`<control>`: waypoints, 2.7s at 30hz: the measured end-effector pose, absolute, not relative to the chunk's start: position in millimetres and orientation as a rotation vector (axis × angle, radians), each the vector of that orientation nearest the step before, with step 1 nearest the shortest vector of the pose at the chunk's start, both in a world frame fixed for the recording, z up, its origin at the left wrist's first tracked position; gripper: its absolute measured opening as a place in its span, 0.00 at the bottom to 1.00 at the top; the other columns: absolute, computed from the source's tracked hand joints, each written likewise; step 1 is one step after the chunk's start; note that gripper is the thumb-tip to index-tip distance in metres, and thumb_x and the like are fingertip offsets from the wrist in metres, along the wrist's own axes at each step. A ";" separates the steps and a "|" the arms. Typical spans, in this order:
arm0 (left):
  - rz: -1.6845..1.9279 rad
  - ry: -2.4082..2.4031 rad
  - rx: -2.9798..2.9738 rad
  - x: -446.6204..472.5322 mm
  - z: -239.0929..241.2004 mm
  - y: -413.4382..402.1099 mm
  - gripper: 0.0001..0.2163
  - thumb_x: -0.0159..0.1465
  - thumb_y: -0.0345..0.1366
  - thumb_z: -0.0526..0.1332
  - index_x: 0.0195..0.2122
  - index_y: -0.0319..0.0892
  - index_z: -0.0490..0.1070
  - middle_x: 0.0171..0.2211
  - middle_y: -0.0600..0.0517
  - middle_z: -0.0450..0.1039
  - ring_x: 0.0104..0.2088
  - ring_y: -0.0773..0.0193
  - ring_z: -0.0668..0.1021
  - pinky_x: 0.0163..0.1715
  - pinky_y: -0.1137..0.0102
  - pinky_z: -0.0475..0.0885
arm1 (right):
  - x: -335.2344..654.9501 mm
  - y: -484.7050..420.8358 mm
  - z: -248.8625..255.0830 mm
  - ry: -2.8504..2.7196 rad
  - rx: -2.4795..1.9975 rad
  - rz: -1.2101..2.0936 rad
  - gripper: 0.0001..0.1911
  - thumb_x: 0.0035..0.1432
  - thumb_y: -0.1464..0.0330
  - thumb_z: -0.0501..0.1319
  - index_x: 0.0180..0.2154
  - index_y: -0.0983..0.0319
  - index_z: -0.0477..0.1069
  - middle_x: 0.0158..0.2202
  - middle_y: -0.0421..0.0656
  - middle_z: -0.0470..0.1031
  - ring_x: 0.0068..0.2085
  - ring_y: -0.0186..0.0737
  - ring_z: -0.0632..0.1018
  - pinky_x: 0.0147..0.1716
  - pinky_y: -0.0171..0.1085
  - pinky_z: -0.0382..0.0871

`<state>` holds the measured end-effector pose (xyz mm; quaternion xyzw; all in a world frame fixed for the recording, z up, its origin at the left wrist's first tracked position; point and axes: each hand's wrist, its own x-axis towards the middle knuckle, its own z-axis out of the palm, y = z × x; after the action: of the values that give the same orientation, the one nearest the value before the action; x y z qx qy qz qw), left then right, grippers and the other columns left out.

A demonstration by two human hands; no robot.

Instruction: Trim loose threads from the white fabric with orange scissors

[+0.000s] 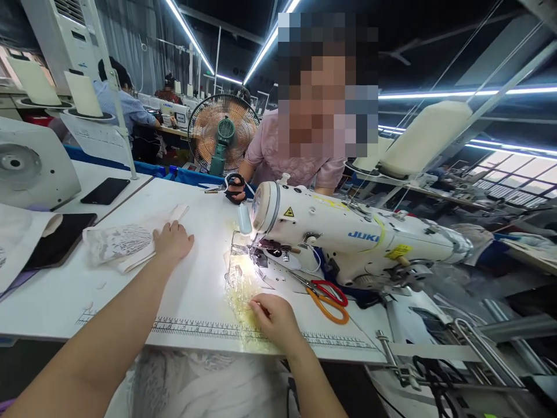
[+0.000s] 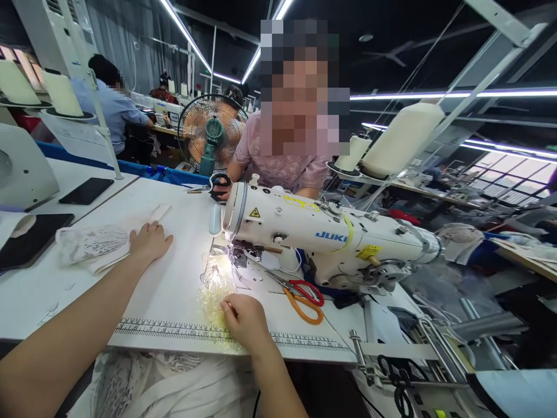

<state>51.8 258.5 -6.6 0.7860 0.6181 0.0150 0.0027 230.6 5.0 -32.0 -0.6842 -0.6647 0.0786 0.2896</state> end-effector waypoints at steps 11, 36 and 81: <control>0.030 1.847 2.525 48.2 -0.5 241.2 0.26 0.64 0.43 0.42 0.59 0.36 0.60 0.65 0.44 0.49 0.63 0.50 0.54 0.57 0.48 0.55 | 230.3 5.6 -30.5 -1.732 -1.826 0.209 0.12 0.60 0.68 0.51 0.29 0.61 0.71 0.25 0.40 0.73 0.29 0.35 0.71 0.28 0.32 0.57; 0.002 1.771 2.540 49.5 12.4 233.9 0.22 0.63 0.44 0.46 0.51 0.38 0.69 0.58 0.41 0.62 0.54 0.44 0.62 0.45 0.54 0.67 | 228.9 6.3 -32.4 -1.735 -1.832 0.130 0.13 0.59 0.68 0.50 0.25 0.61 0.68 0.23 0.40 0.70 0.27 0.34 0.69 0.27 0.32 0.55; -0.031 1.693 2.637 54.7 13.8 237.2 0.24 0.63 0.43 0.46 0.53 0.33 0.67 0.61 0.41 0.58 0.56 0.44 0.63 0.48 0.55 0.67 | 240.3 4.8 -14.5 -1.418 -2.378 0.258 0.24 0.60 0.65 0.53 0.57 0.65 0.62 0.31 0.43 0.75 0.34 0.40 0.73 0.31 0.35 0.59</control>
<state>54.7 237.2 13.8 0.8415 0.5402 -0.0100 0.0039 240.3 4.8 -14.5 -0.8413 -0.5016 0.0913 0.1797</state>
